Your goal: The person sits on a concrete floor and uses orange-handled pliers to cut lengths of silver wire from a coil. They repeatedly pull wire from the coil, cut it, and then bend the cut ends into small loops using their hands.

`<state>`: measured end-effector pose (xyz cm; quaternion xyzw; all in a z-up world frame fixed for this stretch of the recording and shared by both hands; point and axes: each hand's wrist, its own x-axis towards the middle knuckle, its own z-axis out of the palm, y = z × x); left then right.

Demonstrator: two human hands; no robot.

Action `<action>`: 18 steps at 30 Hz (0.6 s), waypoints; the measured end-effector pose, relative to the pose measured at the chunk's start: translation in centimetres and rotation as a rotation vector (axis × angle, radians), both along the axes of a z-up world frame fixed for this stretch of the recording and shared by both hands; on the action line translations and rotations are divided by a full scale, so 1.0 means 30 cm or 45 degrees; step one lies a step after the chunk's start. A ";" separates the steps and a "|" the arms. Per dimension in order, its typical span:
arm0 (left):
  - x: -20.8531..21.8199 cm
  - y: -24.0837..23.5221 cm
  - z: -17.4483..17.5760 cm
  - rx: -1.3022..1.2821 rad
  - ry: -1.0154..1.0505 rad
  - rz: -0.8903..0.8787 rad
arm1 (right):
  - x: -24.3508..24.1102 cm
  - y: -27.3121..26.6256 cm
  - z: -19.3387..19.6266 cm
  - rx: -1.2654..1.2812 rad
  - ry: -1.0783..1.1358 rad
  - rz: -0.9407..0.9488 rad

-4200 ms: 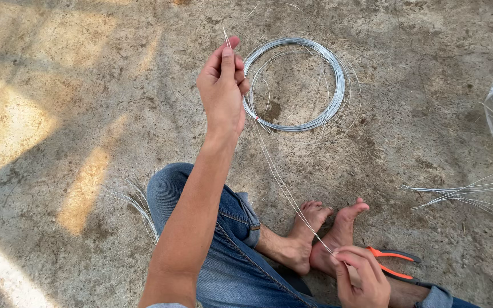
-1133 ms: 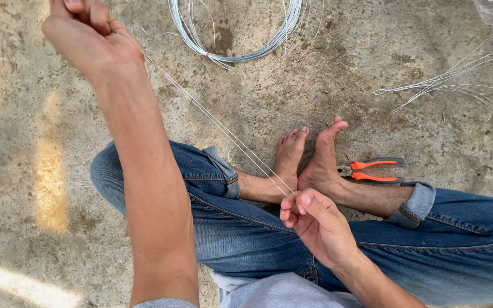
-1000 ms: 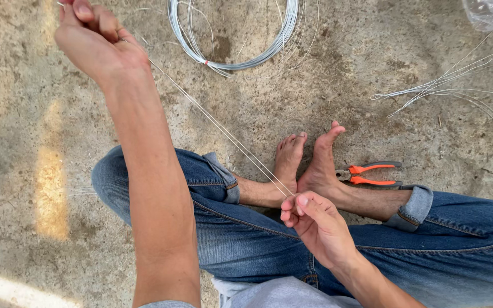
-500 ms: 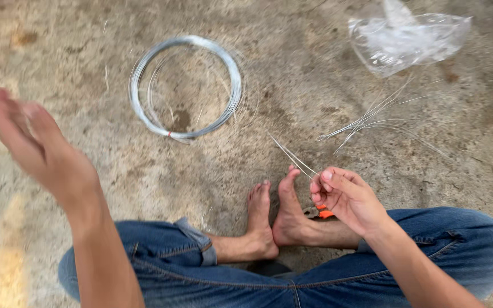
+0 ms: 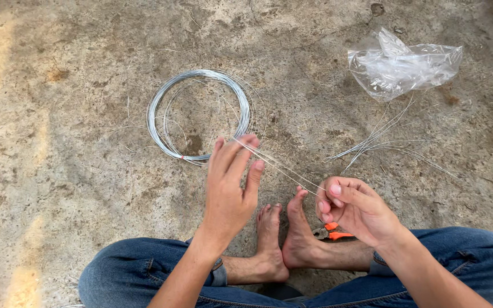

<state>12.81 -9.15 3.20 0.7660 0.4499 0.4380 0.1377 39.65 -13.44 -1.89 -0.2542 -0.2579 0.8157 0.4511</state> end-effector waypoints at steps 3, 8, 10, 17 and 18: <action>0.020 -0.004 0.021 0.003 -0.045 -0.126 | -0.006 0.002 0.008 -0.052 -0.055 -0.014; 0.037 -0.035 0.054 -0.139 -0.154 -0.177 | -0.008 0.010 0.022 -0.006 -0.038 0.013; 0.046 -0.038 0.052 -0.246 -0.312 -0.181 | -0.010 0.014 0.028 0.013 -0.051 0.010; 0.071 -0.067 0.036 -0.168 -0.304 -0.031 | -0.021 0.009 0.025 0.041 -0.130 -0.008; 0.068 -0.066 0.037 -0.061 -0.265 -0.039 | -0.022 0.007 0.026 0.047 -0.131 -0.004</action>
